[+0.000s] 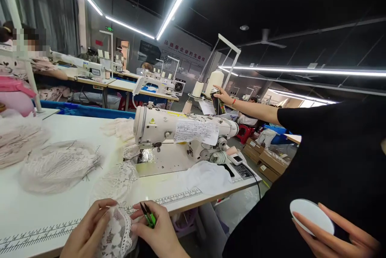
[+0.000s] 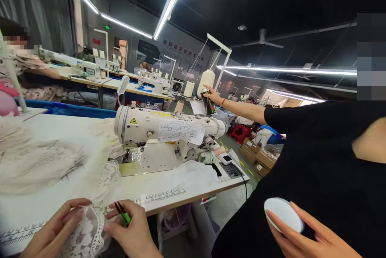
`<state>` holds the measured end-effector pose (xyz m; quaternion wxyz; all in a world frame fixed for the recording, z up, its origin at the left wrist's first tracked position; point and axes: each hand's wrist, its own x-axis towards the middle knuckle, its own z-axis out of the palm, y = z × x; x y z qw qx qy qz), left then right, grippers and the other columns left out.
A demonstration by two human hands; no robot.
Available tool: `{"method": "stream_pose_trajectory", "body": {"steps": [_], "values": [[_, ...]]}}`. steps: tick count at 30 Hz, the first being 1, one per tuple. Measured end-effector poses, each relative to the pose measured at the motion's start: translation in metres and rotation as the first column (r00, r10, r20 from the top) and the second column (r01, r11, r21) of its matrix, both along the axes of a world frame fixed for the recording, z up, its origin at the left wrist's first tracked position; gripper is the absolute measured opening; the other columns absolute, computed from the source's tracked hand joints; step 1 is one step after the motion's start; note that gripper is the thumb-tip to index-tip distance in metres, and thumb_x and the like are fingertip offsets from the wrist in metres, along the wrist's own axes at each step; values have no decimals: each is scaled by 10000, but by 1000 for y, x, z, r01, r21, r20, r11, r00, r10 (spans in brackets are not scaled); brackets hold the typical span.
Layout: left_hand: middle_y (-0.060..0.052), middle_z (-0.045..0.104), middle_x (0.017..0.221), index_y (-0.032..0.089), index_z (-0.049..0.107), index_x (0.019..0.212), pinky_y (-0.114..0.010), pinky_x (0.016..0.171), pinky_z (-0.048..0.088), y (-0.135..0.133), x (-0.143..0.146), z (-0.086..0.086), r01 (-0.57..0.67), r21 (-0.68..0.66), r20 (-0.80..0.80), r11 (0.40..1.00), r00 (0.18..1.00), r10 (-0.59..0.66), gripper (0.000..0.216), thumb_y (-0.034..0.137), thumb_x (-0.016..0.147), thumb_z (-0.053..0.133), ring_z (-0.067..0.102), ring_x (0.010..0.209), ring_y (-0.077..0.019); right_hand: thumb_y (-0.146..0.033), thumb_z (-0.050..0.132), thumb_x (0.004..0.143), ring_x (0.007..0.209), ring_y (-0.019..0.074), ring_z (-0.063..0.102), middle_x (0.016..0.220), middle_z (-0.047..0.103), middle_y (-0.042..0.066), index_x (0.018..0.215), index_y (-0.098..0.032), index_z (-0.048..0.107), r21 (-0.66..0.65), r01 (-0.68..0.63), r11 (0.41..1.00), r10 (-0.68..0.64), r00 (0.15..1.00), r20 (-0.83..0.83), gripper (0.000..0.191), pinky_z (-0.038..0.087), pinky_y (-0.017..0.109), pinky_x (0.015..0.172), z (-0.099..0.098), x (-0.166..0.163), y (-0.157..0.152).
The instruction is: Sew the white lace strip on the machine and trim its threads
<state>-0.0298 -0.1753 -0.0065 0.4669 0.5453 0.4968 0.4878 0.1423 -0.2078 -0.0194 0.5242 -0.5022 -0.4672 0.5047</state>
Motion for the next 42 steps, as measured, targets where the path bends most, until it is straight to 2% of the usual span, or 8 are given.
{"method": "stream_pose_trajectory", "body": {"steps": [5, 10, 16, 25, 29, 33, 38, 42], "values": [[49, 520, 523, 242, 638, 1043, -270, 494, 436, 1, 7, 1, -25, 20, -70, 999, 997, 27, 533, 676, 737, 593, 524, 501, -192, -201, 767, 629, 614, 149, 632, 923, 740, 46, 970, -180, 730, 61, 47, 997, -52, 995, 83, 344, 526, 281, 642, -4, 0, 1], [48, 504, 515, 218, 642, 1040, -266, 450, 381, 0, 12, 3, -34, 31, -125, 999, 991, 38, 616, 741, 725, 557, 502, 472, -191, -108, 690, 658, 893, 216, 690, 950, 748, 37, 984, -200, 756, 149, 29, 988, -55, 983, 176, 345, 517, 265, 755, -4, -2, -2], [56, 505, 513, 207, 610, 1094, -254, 463, 378, -2, 14, 6, -38, 28, -155, 999, 987, 42, 672, 756, 711, 557, 473, 477, -178, -99, 696, 628, 681, 149, 625, 821, 731, -4, 899, -198, 774, 143, 53, 988, -78, 982, 174, 298, 465, 232, 648, -5, -2, 2], [34, 605, 603, 206, 621, 1027, -247, 472, 394, -3, 15, 2, -18, 81, -123, 997, 992, 28, 614, 706, 675, 670, 514, 506, -165, -81, 699, 606, 612, 125, 568, 716, 689, -11, 850, -182, 779, 130, 72, 989, -91, 985, 144, 276, 443, 223, 608, 2, -1, 0], [-28, 702, 748, 192, 642, 978, -252, 555, 464, -1, 14, 4, 40, 63, -162, 997, 986, -29, 610, 691, 636, 720, 620, 661, -206, -71, 659, 616, 597, 119, 553, 652, 632, -23, 834, -165, 767, 133, 53, 990, -69, 991, 116, 261, 430, 210, 581, -1, -1, 3], [-55, 712, 744, 180, 665, 923, -266, 629, 503, 6, 10, 3, 71, 68, -209, 995, 976, -55, 634, 708, 581, 741, 660, 789, -252, -57, 631, 628, 597, 111, 549, 643, 608, -26, 833, -154, 757, 137, 58, 989, -69, 995, 76, 260, 438, 202, 583, -5, -2, 4], [-56, 733, 763, 186, 685, 926, -289, 664, 526, 12, 6, -3, 67, 71, -230, 995, 972, -49, 632, 702, 567, 750, 680, 811, -268, -58, 619, 631, 566, 118, 569, 630, 608, -27, 817, -155, 753, 148, 73, 986, -83, 995, 64, 248, 428, 200, 542, -9, -3, 6], [-47, 738, 745, 191, 698, 898, -296, 609, 529, 17, 5, -7, 41, 79, -219, 996, 975, -23, 655, 714, 511, 767, 690, 763, -273, -66, 617, 633, 551, 125, 577, 598, 601, -31, 812, -158, 759, 163, 90, 983, -104, 991, 79, 246, 415, 200, 527, -14, -6, 8]]}}
